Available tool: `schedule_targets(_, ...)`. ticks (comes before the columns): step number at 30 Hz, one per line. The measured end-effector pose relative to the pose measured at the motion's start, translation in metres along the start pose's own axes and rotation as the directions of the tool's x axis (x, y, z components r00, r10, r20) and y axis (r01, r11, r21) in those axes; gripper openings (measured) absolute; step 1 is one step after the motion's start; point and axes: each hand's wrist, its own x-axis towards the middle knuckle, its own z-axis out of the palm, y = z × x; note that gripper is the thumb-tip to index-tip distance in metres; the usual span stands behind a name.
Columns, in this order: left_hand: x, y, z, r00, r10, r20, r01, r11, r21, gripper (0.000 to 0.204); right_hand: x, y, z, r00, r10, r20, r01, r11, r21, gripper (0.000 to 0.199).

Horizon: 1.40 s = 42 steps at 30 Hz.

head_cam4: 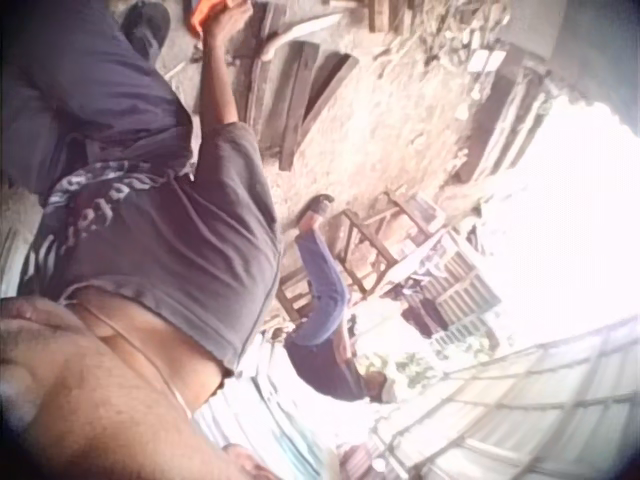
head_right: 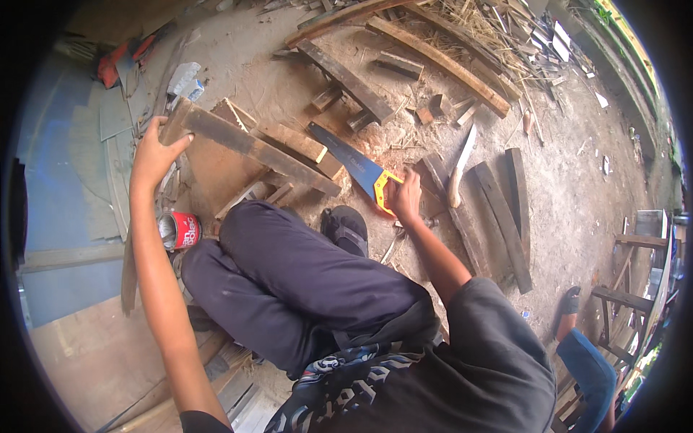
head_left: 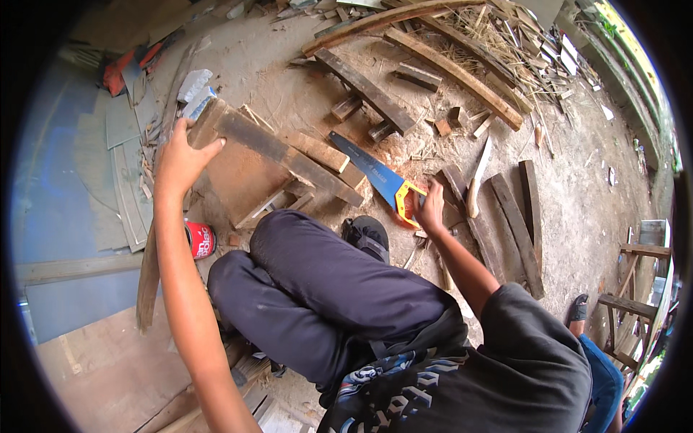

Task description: The person sits on the floor and uses a hammer to drive nails into a small wooden frame. They repeatedly position the frame, hammer nails, and adjust the wood pieces.

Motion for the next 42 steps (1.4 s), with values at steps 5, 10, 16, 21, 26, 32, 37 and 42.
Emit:
schedule_targets(5,0.021,0.008,-0.002,0.998,-0.049,-0.030,0.051,0.996,0.076,0.081,0.081,-0.119,0.006,0.999,-0.030,0.030,0.020,0.958,0.287,0.051)
schedule_targets(10,0.053,-0.002,0.004,0.999,0.005,-0.032,0.000,0.989,0.147,0.076,0.151,-0.252,-0.036,0.902,-0.374,0.217,0.242,0.853,0.463,0.063)
schedule_targets(16,0.060,0.035,0.011,0.998,0.061,0.024,-0.063,0.991,0.120,0.055,0.200,-0.334,-0.063,0.590,-0.533,0.607,0.430,0.843,0.323,0.130)
schedule_targets(21,0.039,0.064,0.011,0.995,0.093,-0.032,-0.083,0.970,0.227,0.058,0.159,-0.354,-0.020,0.734,-0.606,0.309,0.452,0.774,0.444,0.094)
schedule_targets(26,0.007,0.048,0.006,0.884,0.398,-0.244,-0.354,0.913,0.203,0.064,0.140,-0.349,-0.016,0.781,-0.574,0.246,0.432,0.781,0.452,0.075)
schedule_targets(32,-0.043,0.013,-0.050,0.988,0.142,-0.054,-0.129,0.972,0.195,0.075,0.159,-0.326,-0.002,0.782,-0.613,0.113,0.463,0.693,0.553,0.068)
schedule_targets(37,-0.094,-0.017,-0.108,0.996,-0.060,-0.068,0.077,0.957,0.280,0.081,0.186,-0.320,0.002,0.814,-0.574,0.088,0.442,0.712,0.546,0.061)
schedule_targets(42,-0.135,-0.036,-0.171,0.976,-0.154,-0.152,0.193,0.936,0.295,0.072,0.212,-0.292,0.003,0.819,-0.572,0.051,0.397,0.628,0.669,0.064)
